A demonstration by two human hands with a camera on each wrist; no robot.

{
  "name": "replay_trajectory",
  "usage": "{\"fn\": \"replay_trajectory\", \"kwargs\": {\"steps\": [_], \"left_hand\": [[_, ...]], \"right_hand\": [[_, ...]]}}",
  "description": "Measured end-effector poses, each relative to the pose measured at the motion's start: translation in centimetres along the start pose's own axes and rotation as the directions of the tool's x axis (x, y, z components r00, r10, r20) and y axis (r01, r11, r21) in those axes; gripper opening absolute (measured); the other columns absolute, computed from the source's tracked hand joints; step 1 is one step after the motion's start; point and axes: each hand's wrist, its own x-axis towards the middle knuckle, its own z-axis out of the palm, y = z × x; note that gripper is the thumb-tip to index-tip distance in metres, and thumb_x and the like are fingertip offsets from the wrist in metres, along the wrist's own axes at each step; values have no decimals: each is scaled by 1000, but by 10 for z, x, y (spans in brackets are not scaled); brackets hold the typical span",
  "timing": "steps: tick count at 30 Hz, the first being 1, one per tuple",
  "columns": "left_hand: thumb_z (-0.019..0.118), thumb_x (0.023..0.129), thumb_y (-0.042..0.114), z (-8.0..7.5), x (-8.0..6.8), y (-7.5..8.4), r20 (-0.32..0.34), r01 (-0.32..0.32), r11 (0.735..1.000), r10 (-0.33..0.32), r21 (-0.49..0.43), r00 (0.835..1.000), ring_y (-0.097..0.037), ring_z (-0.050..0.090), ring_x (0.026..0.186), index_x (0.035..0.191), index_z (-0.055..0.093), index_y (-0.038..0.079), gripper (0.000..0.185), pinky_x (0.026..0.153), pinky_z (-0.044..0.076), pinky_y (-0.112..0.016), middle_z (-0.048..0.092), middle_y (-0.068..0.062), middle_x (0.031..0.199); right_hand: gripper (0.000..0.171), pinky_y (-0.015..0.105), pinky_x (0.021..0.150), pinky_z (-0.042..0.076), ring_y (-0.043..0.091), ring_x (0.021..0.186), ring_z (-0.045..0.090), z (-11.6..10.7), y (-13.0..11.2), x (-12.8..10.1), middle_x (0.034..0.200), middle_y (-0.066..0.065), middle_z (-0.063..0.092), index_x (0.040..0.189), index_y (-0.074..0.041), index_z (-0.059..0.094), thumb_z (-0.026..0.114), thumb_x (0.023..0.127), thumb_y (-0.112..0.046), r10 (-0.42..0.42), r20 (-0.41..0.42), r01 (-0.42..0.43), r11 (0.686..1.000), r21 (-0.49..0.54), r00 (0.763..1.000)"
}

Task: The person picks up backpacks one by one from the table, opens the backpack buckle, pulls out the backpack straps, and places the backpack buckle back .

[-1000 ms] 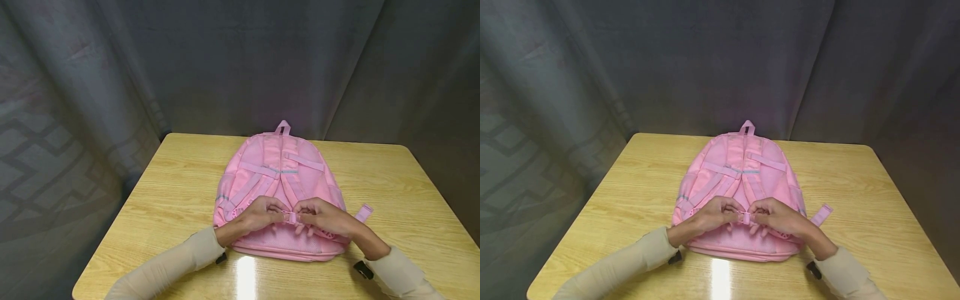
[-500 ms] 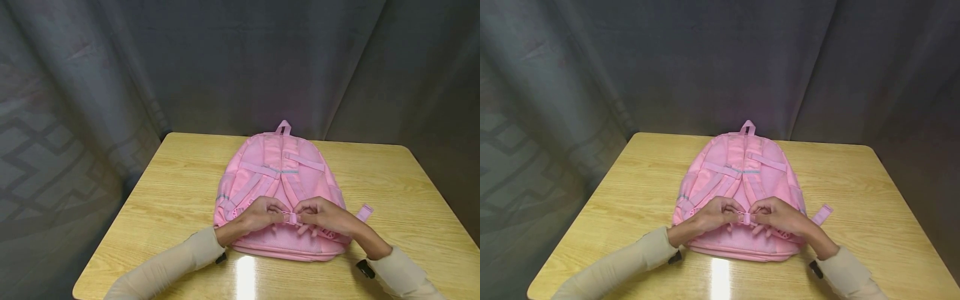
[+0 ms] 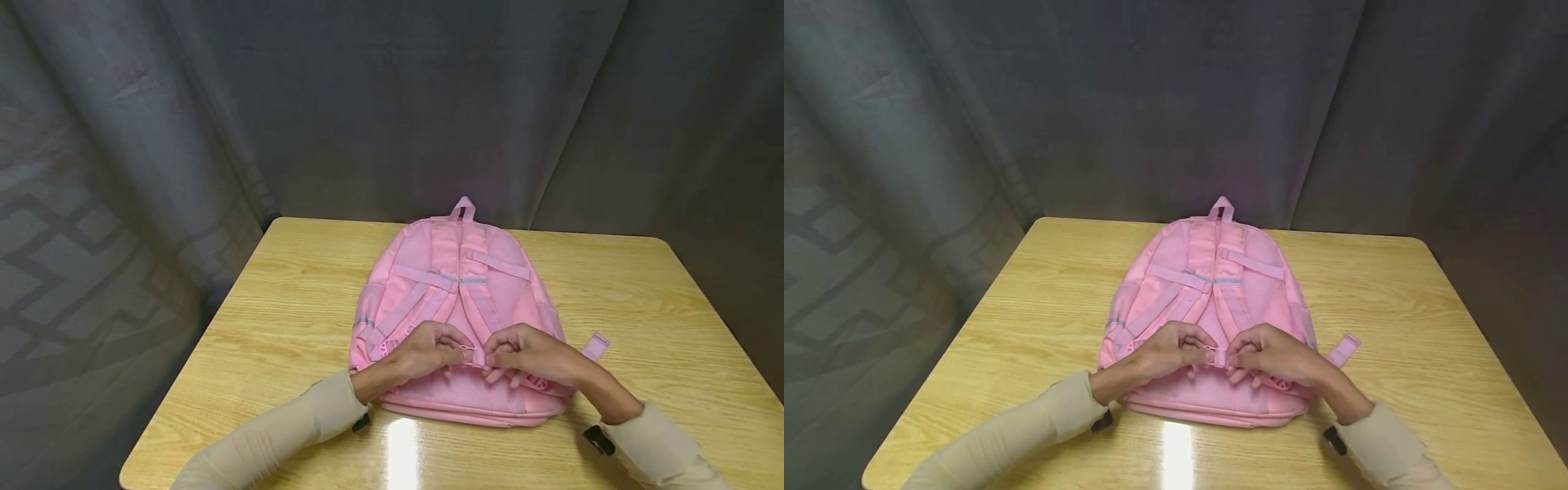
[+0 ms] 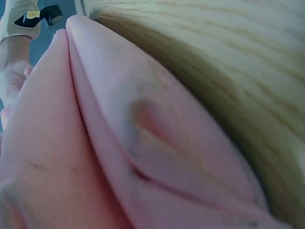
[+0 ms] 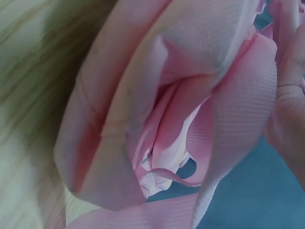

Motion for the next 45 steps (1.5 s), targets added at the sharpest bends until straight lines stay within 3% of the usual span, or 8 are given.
{"fn": "replay_trajectory", "kwargs": {"steps": [14, 27, 38, 45], "left_hand": [[72, 87, 3, 1, 0, -1, 4, -1, 1000, 1, 0, 1000, -15, 64, 69, 102, 69, -4, 16, 54, 55, -23, 72, -9, 82], [73, 87, 4, 4, -2, 0, -10, 9, 1000, -9, 4, 1000, -14, 64, 68, 101, 69, -4, 16, 53, 55, -23, 71, -9, 81], [72, 87, 3, 3, -2, -2, -8, -2, 1000, 2, -8, 1000, -15, 65, 70, 104, 69, -5, 19, 55, 56, -23, 72, -10, 82], [71, 88, 3, 2, -1, -1, -1, -11, 1000, 11, -19, 1000, -15, 64, 70, 103, 69, -5, 17, 54, 53, -21, 72, -10, 82]], "right_hand": [[16, 26, 56, 59, 23, 77, 74, 2, 0, 3, 89, 20, 73, 104, 8, 66, 55, 98, -3, -27, -24, 26, 999, -32, 999], [17, 25, 58, 59, 15, 73, 70, 2, 1, 2, 88, 22, 73, 104, 9, 65, 56, 98, -3, -61, -9, 61, 998, -7, 998], [24, 23, 65, 60, 15, 82, 71, 1, 9, -3, 94, 13, 71, 115, 14, 56, 55, 99, -4, -61, 46, 54, 987, 151, 997], [17, 23, 66, 60, 14, 83, 71, 2, 12, -3, 91, 7, 70, 111, 6, 58, 57, 99, -6, -44, 20, 39, 977, 211, 999]]}}
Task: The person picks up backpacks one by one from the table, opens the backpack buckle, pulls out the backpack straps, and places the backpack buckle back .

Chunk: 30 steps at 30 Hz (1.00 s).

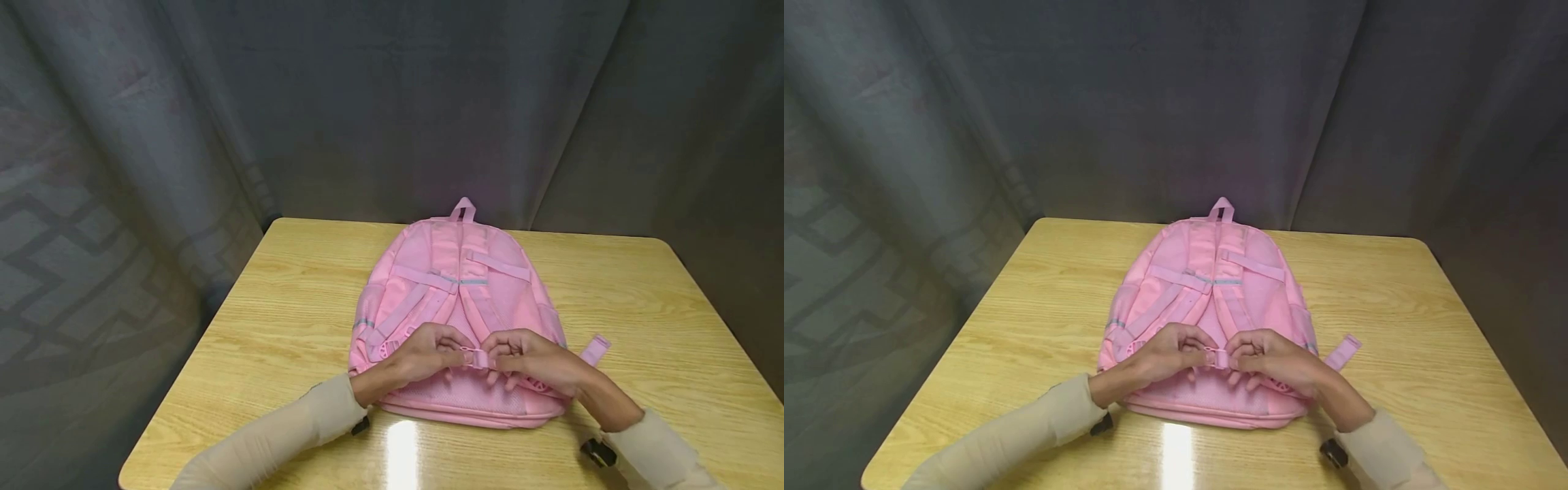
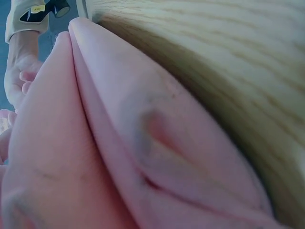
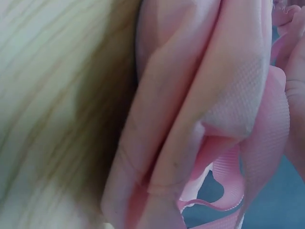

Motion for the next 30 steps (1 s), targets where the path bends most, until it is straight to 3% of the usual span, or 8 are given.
{"fn": "replay_trajectory", "kwargs": {"steps": [8, 16, 30], "left_hand": [[70, 87, 0, 0, 0, 1, -5, 4, 1000, -4, -6, 1000, -15, 64, 69, 103, 69, -5, 17, 54, 54, -22, 72, -9, 82], [69, 86, -1, 0, -1, 2, -1, 8, 1000, -8, -6, 1000, -16, 64, 69, 104, 68, -5, 18, 54, 53, -22, 72, -11, 83], [70, 87, 1, 1, -1, 4, 19, 23, 1000, -23, -3, 1000, -16, 63, 69, 105, 68, -4, 18, 51, 50, -20, 72, -10, 83]], "right_hand": [[12, 19, 63, 58, 11, 77, 70, 0, 3, -1, 87, 7, 74, 106, 2, 62, 59, 99, -7, -7, -28, 8, 1000, 29, 1000], [13, 17, 60, 57, 8, 71, 68, 0, 3, 0, 84, 7, 73, 104, 5, 63, 58, 99, -6, -32, -37, 32, 999, 6, 999], [20, 25, 64, 61, 11, 73, 68, -1, 2, 1, 85, 8, 72, 109, 14, 59, 57, 98, -2, -90, -28, 88, 994, -66, 996]]}}
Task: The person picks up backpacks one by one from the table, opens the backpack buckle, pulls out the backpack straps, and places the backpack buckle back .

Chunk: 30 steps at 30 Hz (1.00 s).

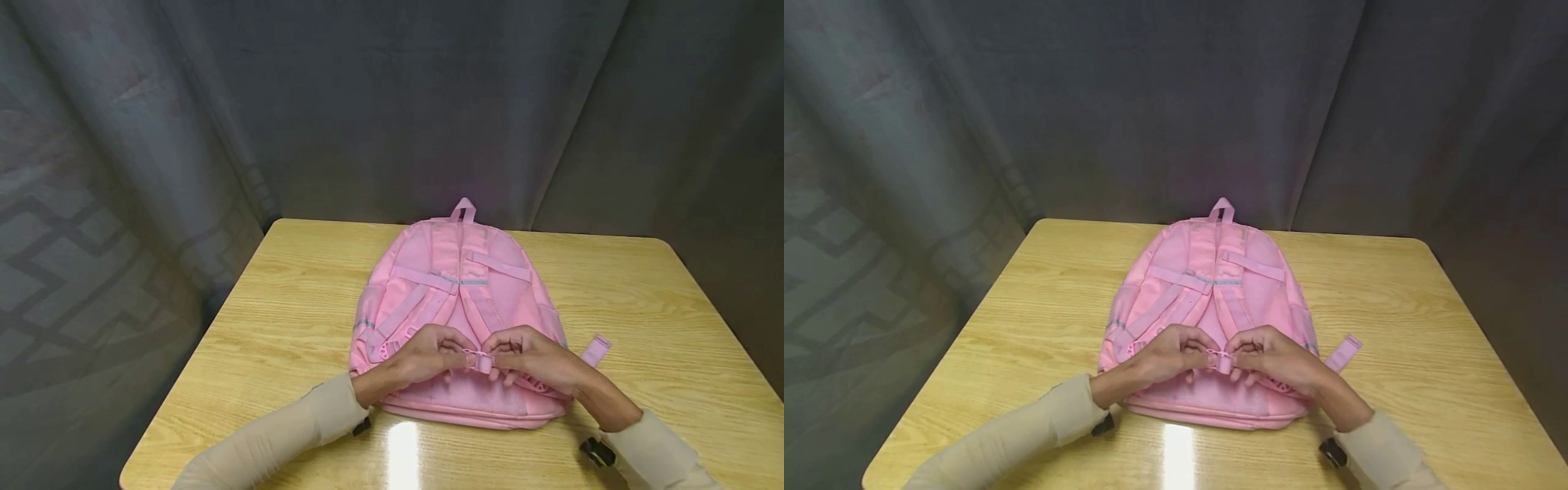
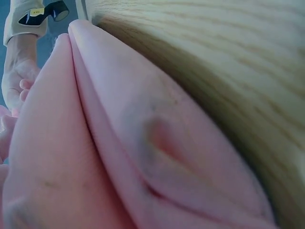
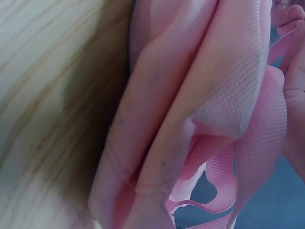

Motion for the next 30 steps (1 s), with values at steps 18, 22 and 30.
{"fn": "replay_trajectory", "kwargs": {"steps": [18, 22, 30], "left_hand": [[68, 90, 2, -2, 1, -4, 30, -31, 999, 32, -35, 999, -14, 63, 69, 108, 67, -6, 20, 52, 50, -19, 70, -3, 83], [68, 90, 2, -2, 2, -4, 40, -53, 998, 54, -37, 998, -14, 64, 73, 106, 68, -5, 18, 53, 51, -20, 70, -3, 83], [69, 89, 0, -4, 2, -4, 49, -57, 995, 61, -77, 997, -14, 65, 74, 105, 69, -5, 17, 53, 52, -21, 72, -6, 84]], "right_hand": [[12, 24, 66, 60, 11, 80, 66, 4, 4, 0, 90, 4, 68, 108, -1, 62, 56, 100, -8, 42, 2, -42, 996, 85, 999], [13, 26, 64, 61, 12, 81, 65, 4, 5, 1, 90, 4, 67, 109, 0, 61, 54, 101, -9, 27, 1, -27, 999, 34, 1000], [12, 24, 59, 59, 10, 71, 64, 6, 3, 1, 86, 5, 66, 106, 4, 59, 55, 100, -6, -15, -35, 15, 1000, -12, 999]]}}
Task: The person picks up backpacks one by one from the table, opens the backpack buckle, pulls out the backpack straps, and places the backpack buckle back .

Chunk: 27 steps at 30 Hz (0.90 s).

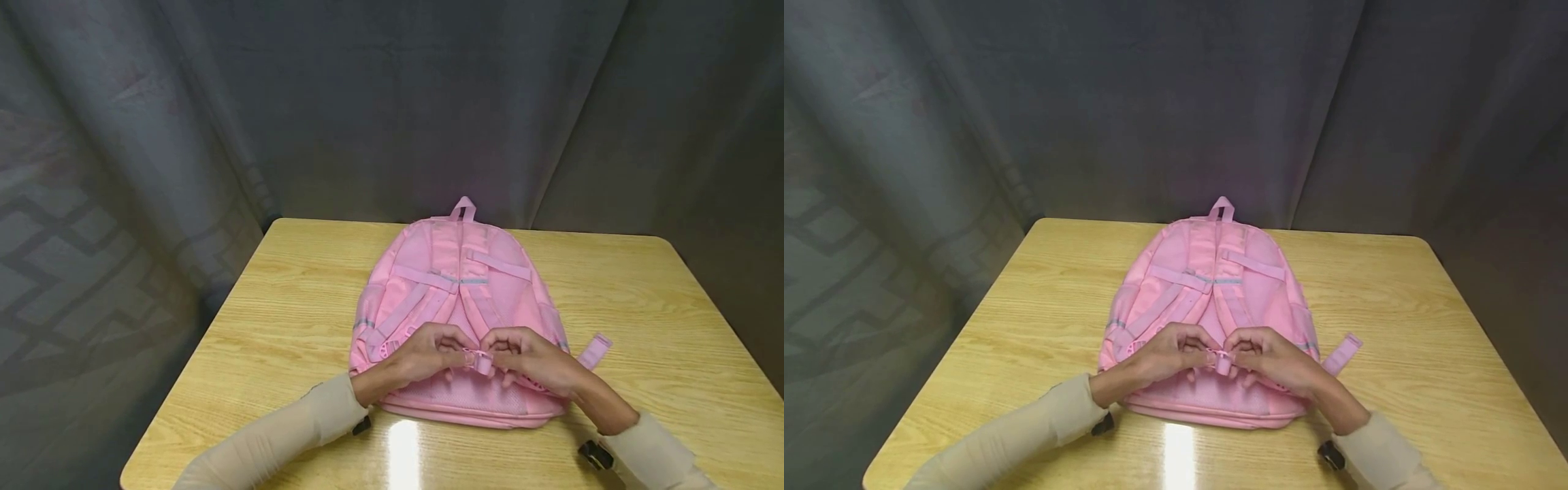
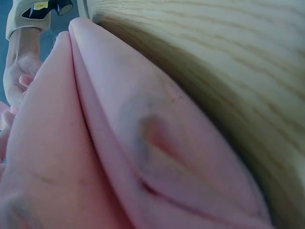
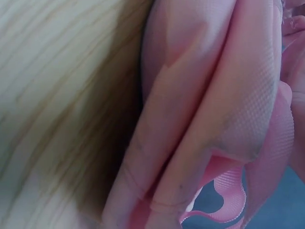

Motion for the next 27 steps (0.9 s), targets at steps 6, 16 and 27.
{"fn": "replay_trajectory", "kwargs": {"steps": [6, 16, 27], "left_hand": [[68, 89, -2, -1, 0, 1, 7, -5, 1000, 5, 2, 1000, -15, 65, 74, 105, 69, -5, 17, 53, 52, -21, 72, -6, 85], [67, 89, -3, 0, 1, 0, 14, -5, 1000, 5, 1, 1000, -15, 66, 75, 104, 67, -6, 15, 54, 52, -20, 71, -4, 85], [69, 89, 1, 4, 0, 2, -25, 47, 997, -45, 54, 999, -13, 65, 72, 103, 66, -5, 15, 54, 52, -19, 70, -4, 84]], "right_hand": [[16, 23, 58, 59, 9, 68, 64, 3, -1, 1, 83, 3, 66, 103, 12, 56, 55, 99, -3, -14, -25, 14, 1000, 9, 1000], [15, 28, 58, 60, 9, 71, 64, 2, 0, 1, 86, 3, 65, 106, 13, 57, 53, 99, 0, -85, -12, 84, 995, -50, 996], [11, 29, 55, 59, 10, 66, 66, 3, -2, 0, 86, 7, 70, 101, 6, 62, 54, 100, -2, -101, -29, 97, 987, -129, 994]]}}
